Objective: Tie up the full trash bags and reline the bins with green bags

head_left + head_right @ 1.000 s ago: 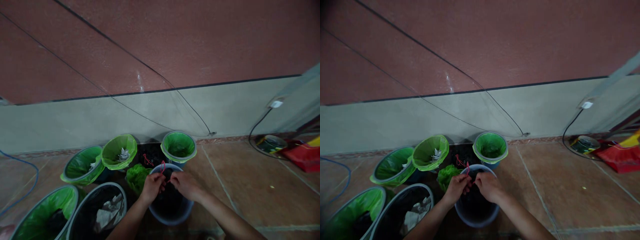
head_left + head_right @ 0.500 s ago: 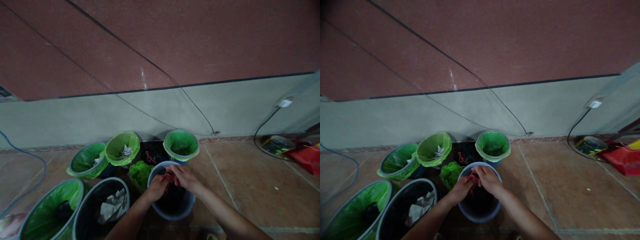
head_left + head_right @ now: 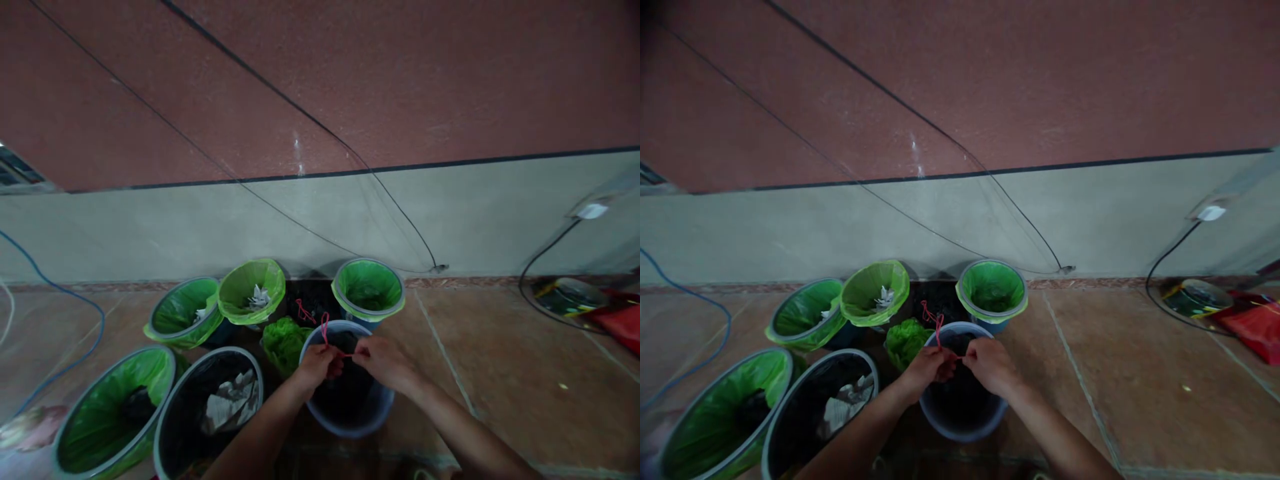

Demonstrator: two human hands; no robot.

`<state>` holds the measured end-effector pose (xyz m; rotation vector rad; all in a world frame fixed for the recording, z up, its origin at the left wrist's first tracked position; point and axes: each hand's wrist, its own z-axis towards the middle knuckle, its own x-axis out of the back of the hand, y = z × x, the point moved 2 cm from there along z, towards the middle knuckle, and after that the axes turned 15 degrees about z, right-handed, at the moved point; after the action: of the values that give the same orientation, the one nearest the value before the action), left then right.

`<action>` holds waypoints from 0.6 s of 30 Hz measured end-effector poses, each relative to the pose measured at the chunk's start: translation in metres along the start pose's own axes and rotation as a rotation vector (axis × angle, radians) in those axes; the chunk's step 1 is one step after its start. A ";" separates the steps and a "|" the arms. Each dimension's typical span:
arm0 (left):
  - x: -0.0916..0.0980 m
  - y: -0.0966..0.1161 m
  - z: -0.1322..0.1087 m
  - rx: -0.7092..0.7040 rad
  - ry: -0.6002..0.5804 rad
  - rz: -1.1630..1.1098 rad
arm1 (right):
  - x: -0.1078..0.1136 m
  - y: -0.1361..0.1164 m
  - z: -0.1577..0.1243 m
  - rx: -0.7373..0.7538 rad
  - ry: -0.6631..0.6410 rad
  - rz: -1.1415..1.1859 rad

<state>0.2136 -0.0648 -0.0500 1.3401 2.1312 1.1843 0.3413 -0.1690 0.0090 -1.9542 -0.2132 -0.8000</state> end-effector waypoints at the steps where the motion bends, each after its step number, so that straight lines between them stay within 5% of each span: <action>1: 0.001 0.000 -0.001 0.006 -0.007 -0.021 | 0.002 -0.001 -0.001 0.013 -0.018 0.017; 6: 0.003 -0.003 0.001 -0.033 0.012 -0.036 | 0.005 0.002 -0.005 0.018 -0.125 0.055; 13: 0.000 0.001 0.003 -0.306 0.244 0.625 | 0.002 0.014 -0.003 -0.074 -0.089 -0.155; 18: -0.001 0.007 -0.002 -0.516 0.316 0.729 | -0.015 0.014 0.005 0.056 0.009 -0.050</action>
<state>0.2166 -0.0649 -0.0439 1.7990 1.3297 2.1628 0.3386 -0.1696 -0.0116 -1.8990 -0.2774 -0.8268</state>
